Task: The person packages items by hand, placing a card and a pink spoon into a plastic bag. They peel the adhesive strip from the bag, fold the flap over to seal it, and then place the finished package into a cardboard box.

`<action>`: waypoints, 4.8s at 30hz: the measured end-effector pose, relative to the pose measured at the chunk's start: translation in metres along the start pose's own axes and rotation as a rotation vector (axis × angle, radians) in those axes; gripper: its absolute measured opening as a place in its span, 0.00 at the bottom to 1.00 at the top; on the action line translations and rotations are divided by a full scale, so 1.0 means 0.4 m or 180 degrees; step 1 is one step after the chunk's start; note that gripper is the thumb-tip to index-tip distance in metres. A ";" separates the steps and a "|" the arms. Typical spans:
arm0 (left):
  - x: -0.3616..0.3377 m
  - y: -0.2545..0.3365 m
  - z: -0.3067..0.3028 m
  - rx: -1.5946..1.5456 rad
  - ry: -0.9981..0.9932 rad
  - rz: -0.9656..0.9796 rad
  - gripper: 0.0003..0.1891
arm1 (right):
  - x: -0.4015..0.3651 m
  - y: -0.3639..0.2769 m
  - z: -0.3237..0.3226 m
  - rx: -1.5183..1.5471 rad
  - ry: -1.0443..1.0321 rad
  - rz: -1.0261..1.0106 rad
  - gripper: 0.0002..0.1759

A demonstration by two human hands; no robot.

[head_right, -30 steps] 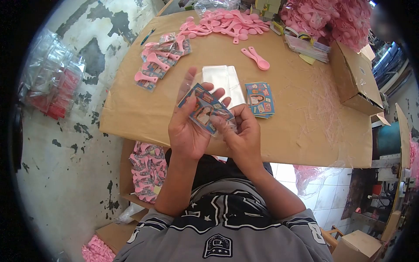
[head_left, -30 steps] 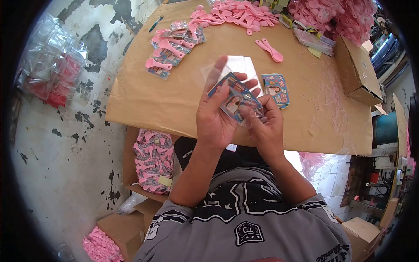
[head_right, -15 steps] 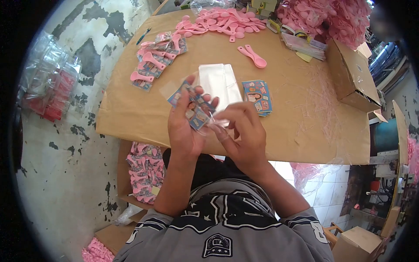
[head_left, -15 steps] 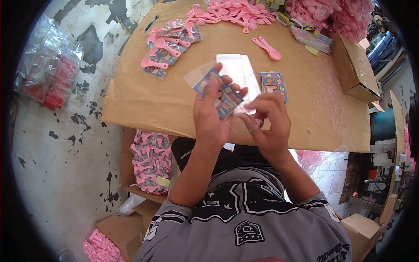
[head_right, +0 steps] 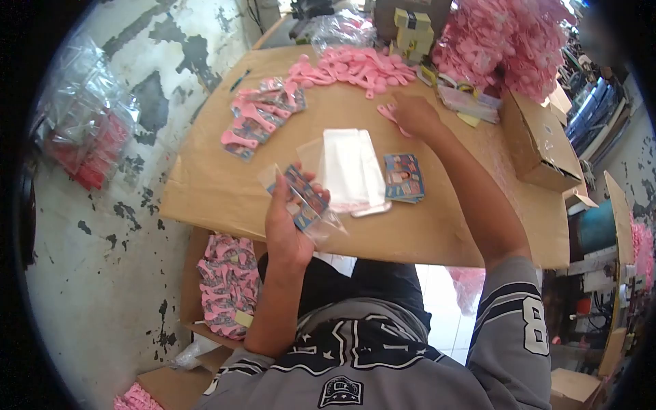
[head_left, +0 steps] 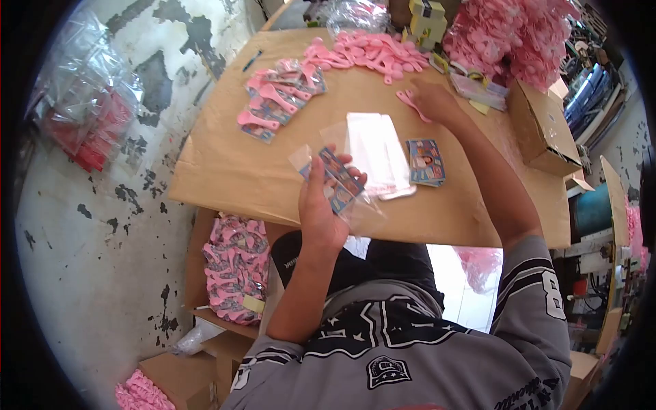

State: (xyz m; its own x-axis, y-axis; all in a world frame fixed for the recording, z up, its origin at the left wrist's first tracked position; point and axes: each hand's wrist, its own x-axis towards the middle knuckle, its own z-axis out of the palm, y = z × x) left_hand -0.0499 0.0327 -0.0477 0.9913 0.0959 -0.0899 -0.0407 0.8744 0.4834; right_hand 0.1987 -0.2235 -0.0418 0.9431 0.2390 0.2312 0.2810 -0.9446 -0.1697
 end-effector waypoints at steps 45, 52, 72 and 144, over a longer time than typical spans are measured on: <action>0.001 -0.091 0.065 -0.0183 -0.0375 0.0284 0.26 | -0.582 -0.368 -0.053 0.4391 0.0610 0.0440 0.22; 0.002 -0.067 0.070 0.0153 -0.0633 -0.0262 0.26 | -0.570 -0.355 -0.049 0.3455 0.1230 -0.0110 0.34; 0.026 -0.025 0.059 0.0314 -0.0815 -0.1375 0.31 | -0.485 -0.294 -0.139 0.2057 0.1153 -0.1723 0.20; -0.081 -0.018 0.070 0.2849 -0.1095 -0.0030 0.25 | -0.483 -0.198 -0.184 0.2894 0.2282 -0.0175 0.07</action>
State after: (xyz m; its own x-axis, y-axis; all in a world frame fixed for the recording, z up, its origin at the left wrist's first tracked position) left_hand -0.0784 0.0099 -0.0237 0.9793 -0.1788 0.0947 -0.0634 0.1732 0.9828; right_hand -0.0189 -0.2116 -0.0024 0.6901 -0.1824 0.7003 0.6172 -0.3571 -0.7012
